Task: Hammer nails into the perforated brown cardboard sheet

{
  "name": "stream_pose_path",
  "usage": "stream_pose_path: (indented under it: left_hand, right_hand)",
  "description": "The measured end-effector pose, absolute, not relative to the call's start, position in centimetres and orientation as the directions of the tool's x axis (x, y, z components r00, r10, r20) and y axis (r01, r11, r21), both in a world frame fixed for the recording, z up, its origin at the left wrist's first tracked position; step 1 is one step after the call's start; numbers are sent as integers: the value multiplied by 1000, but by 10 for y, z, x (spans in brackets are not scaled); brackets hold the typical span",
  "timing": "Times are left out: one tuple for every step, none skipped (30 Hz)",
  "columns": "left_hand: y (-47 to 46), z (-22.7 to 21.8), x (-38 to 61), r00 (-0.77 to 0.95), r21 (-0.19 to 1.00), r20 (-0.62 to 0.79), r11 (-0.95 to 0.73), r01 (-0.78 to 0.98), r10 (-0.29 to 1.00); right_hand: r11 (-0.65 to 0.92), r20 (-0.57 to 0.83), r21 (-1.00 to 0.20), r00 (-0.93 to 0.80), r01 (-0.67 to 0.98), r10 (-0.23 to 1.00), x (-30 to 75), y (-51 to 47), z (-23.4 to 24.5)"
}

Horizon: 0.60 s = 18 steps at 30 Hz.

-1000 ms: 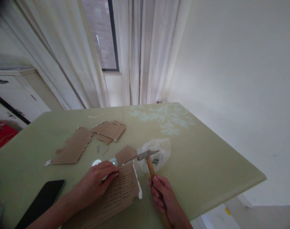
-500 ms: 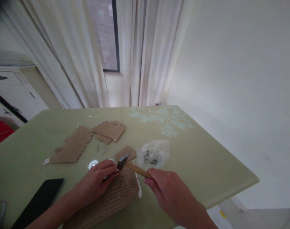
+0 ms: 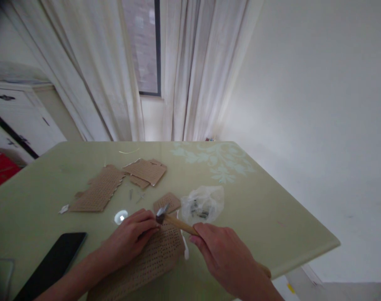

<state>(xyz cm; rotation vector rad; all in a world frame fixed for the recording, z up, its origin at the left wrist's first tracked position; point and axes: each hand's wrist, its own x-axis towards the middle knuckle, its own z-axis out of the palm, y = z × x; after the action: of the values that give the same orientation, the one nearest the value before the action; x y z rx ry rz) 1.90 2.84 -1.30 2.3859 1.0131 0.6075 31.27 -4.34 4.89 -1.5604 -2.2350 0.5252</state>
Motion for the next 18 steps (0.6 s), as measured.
stream_pose_path:
  left_hand:
    - [29,-13,19,623,578,213,-611,541,753]
    - [29,-13,19,623,577,209,-610,544,754]
    - [29,-13,20,624,573,202,-608,550,755]
    - [29,-12,20,628,568,193,-608,555,754]
    - [29,-12,20,633,564,185,-608,558,752]
    - [29,-12,21,637,562,180,-610,559,749]
    - [29,-12,21,639,562,176,-610,559,748]
    - [29,-11,21,637,565,173,-605,560,751]
    - [30,-11,22,630,572,166,-595,565,758]
    - [30,-10,22,623,580,154,-580,571,767]
    - [30,-9,22,616,591,136,-563,578,776]
    - [30,-8,22,610,605,116,-543,583,784]
    - [30,-6,21,605,622,93,-521,585,791]
    - [29,-4,20,600,640,74,-499,584,797]
    - [28,-2,19,592,656,59,-478,584,804]
    - [27,1,17,580,665,46,-458,590,813]
    - [25,3,16,562,666,33,-437,604,827]
    - [24,5,14,545,660,17,-419,624,839]
  right_hand:
    - [310,90,-516,-310,798,946,313,-44,48]
    - [307,98,-536,-303,786,948,313,-44,47]
    - [311,106,-550,-305,775,947,312,-45,47]
    - [323,112,-554,-316,768,942,312,-45,46]
    - [336,120,-549,-326,765,938,312,-46,46]
    - [347,127,-541,-333,766,934,311,-46,46]
    - [350,129,-532,-334,771,934,311,-47,46]
    - [347,131,-528,-329,775,935,311,-47,46]
    - [340,129,-529,-322,777,938,311,-47,47]
    - [331,126,-534,-314,778,941,312,-48,47]
    - [322,122,-540,-306,778,944,312,-48,47]
    - [314,116,-543,-301,779,946,313,-47,46]
    - [305,108,-544,-296,782,949,314,-47,45]
    - [294,99,-544,-288,786,953,314,-47,43]
    - [282,89,-544,-280,790,956,315,-47,41]
    - [273,82,-546,-274,792,958,315,-47,38]
    - [268,80,-549,-270,792,960,316,-47,36]
    - [265,78,-551,-268,791,960,316,-46,33]
